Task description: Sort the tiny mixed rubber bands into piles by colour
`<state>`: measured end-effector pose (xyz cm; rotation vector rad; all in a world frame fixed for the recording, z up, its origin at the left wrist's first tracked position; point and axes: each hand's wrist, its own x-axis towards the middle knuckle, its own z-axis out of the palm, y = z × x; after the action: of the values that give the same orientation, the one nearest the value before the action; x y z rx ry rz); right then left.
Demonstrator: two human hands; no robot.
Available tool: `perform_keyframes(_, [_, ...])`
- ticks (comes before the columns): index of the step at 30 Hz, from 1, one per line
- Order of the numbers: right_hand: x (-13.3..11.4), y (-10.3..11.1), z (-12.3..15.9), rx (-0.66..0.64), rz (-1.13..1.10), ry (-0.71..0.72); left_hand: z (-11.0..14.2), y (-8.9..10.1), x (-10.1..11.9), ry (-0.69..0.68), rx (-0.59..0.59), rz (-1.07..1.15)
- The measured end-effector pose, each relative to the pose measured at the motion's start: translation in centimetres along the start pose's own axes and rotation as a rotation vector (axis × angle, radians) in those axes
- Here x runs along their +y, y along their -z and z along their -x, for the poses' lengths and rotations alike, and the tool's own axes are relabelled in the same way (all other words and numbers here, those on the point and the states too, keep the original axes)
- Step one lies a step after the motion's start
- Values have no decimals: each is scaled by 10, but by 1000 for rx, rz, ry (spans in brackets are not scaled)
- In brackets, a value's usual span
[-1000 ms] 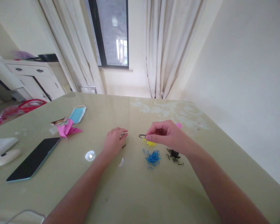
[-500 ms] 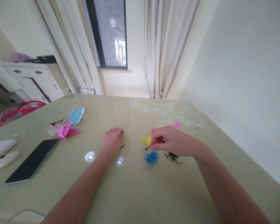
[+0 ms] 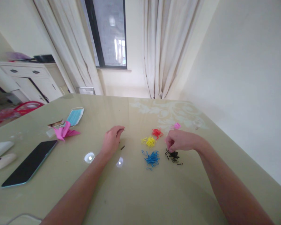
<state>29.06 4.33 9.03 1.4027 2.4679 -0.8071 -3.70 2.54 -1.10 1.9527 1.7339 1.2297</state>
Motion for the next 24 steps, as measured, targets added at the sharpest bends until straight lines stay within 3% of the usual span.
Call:
perform_keyframes(4, [2, -8, -4, -5, 72, -53, -3, 2, 4, 95, -22, 135])
perform_keyframes(8, [-5, -8, -4, 114, 154, -173, -1, 4, 17, 187, -95, 356])
perform_keyframes(14, [-44, -19, -17, 466, -140, 226, 10, 1, 46, 284, -247, 711])
perform_keyframes(19, [-67, -40, -35, 556, -160, 308, 17, -2, 56, 315, -338, 782])
perform_keyframes(24, [-67, -37, -31, 524, -108, 322, 14, 2, 53, 269, -405, 732])
